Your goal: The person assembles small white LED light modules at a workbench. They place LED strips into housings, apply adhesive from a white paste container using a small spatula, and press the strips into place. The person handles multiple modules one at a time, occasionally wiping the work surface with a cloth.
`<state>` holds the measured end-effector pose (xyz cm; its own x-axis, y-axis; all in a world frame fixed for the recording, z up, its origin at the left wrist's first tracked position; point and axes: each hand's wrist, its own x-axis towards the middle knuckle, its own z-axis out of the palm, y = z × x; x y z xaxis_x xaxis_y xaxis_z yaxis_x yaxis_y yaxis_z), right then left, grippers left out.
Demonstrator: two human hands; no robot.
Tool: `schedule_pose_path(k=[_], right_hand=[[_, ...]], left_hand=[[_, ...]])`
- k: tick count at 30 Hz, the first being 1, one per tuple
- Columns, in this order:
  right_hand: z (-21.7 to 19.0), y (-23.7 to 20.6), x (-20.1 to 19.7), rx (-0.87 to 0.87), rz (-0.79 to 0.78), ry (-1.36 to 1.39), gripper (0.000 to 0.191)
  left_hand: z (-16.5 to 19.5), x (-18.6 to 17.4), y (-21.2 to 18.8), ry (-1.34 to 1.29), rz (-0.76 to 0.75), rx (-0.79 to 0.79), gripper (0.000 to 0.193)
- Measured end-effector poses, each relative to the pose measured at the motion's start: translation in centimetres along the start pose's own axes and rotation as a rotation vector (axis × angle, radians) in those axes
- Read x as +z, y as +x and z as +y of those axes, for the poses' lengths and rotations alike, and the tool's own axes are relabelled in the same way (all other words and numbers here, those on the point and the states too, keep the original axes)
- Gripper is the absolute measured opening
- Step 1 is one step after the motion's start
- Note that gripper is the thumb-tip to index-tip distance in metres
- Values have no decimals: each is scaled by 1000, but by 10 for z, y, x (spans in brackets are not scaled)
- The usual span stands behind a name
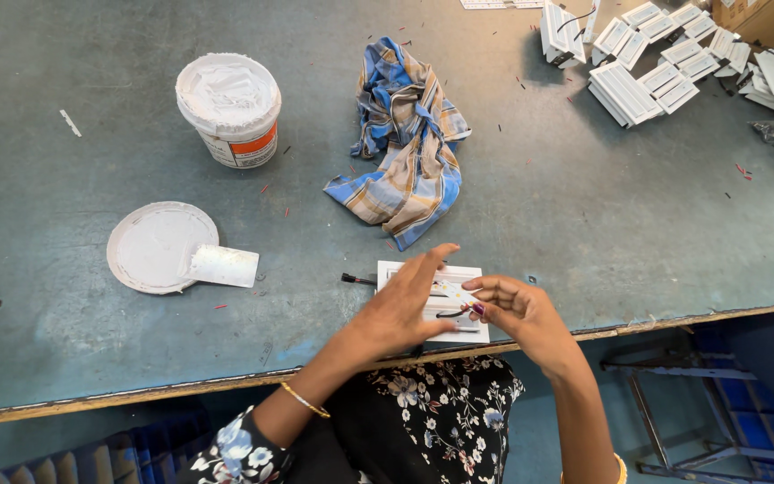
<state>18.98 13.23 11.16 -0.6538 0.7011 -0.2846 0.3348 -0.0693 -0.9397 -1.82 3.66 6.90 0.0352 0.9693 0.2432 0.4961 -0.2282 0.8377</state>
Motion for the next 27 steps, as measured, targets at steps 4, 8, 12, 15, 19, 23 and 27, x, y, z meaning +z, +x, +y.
schedule_pose_path(k=[4, 8, 12, 15, 19, 23, 27], right_hand=[[1, -7, 3, 51, 3, -18, 35], [10, -8, 3, -48, 16, -180, 27], [21, -10, -3, -2, 129, -216, 23], [29, -18, -7, 3, 143, -31, 32], [31, -27, -4, -53, 130, 41, 17], [21, -41, -3, 72, 108, 100, 30], [8, -51, 6, 35, 136, -95, 30]], left_hand=[[-4, -8, -8, 427, -151, -44, 150], [-7, -6, -5, 511, -195, -72, 138], [-6, -1, -12, 458, -60, -7, 130], [-5, 5, -18, 472, 33, 70, 129], [-6, 9, -19, 433, 73, 116, 129], [-8, 9, -19, 402, 37, 102, 129], [-4, 8, -21, 337, 75, 128, 126]])
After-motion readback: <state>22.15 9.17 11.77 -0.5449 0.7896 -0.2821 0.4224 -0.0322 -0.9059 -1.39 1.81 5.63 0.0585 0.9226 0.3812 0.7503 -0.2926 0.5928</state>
